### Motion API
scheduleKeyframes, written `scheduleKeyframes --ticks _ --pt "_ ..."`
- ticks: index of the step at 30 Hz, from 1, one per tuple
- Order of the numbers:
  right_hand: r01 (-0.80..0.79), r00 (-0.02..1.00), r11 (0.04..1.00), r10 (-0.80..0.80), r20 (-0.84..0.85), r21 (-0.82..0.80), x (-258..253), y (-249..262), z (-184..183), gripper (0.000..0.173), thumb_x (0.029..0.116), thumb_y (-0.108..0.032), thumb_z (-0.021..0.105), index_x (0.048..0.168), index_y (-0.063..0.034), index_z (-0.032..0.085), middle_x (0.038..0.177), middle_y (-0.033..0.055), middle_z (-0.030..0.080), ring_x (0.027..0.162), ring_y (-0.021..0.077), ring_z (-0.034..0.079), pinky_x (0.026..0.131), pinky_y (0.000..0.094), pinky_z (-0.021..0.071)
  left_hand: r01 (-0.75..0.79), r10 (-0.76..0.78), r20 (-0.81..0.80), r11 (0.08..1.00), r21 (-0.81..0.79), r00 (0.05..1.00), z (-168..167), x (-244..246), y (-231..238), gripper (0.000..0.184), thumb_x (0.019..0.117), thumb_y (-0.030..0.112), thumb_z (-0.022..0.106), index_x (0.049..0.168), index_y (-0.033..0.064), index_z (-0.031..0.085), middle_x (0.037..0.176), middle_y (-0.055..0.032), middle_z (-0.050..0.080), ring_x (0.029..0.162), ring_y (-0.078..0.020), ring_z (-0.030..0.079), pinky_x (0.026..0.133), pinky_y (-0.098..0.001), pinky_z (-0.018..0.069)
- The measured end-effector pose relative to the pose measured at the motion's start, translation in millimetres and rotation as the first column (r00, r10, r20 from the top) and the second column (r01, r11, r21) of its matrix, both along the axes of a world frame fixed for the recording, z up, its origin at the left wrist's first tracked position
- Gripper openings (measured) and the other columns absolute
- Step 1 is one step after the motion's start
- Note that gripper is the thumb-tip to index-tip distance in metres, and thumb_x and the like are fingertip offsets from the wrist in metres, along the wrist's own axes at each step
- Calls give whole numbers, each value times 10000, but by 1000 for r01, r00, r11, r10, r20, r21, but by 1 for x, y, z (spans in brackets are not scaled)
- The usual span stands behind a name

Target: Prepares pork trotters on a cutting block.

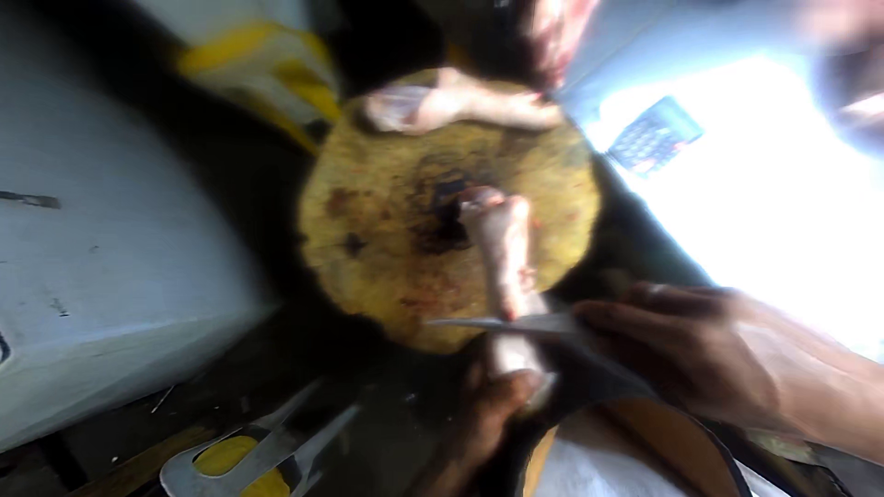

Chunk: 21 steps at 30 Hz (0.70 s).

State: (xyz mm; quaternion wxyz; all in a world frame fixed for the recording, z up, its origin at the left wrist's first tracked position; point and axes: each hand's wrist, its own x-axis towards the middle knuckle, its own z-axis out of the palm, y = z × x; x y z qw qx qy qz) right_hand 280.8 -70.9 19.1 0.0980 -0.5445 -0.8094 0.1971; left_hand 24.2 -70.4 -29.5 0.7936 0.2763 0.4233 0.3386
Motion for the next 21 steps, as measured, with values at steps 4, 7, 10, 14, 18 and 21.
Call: scheduleKeyframes --ticks 4,7,10,14,18,21 --pt "-59 991 956 20 -135 -288 5 10 -3 404 1071 -493 389 1168 -258 703 726 -64 611 608 49 581 520 270 473 15 -15 22 1000 3 1000 -5 3 -1 279 868 70 695 1139 58 632 952 21 753 894 -57 722 847 -255 601" --pt "-134 958 911 18 -287 -390 9 -1 -4 401 1083 -476 409 1163 -218 705 731 -52 623 627 37 590 544 257 487 37 -41 115 999 36 993 -15 2 -2 307 895 178 772 1138 44 641 962 -20 745 897 -87 714 861 -271 591" --pt "-153 954 919 42 -296 -363 4 -16 0 387 1082 -466 412 1181 -227 700 727 -31 601 616 71 579 531 271 471 35 -50 182 996 84 982 -23 -1 -3 224 906 224 770 1103 124 735 997 14 762 937 -54 711 886 -247 582" --pt "-58 978 960 -1 -209 -274 -1 -6 -3 404 1082 -479 410 1237 -247 701 855 -24 685 705 76 633 595 278 516 17 -20 79 999 33 997 -14 -3 -3 327 884 216 788 1155 104 643 997 44 758 944 -34 716 891 -240 593" --pt "-91 964 950 10 -264 -298 -6 -7 -10 404 1084 -473 405 1236 -239 698 829 -17 671 702 88 634 597 292 519 -1 -1 50 999 36 999 -11 -2 -4 301 877 216 794 1126 110 661 972 57 760 923 -29 718 880 -234 593" --pt "-134 938 939 17 -346 -317 -7 -21 -11 386 1085 -466 416 1196 -228 699 781 -19 639 663 78 607 560 274 491 6 -16 142 998 70 990 -20 -6 -7 246 883 225 794 1106 154 715 1000 65 764 951 -15 709 906 -224 577"
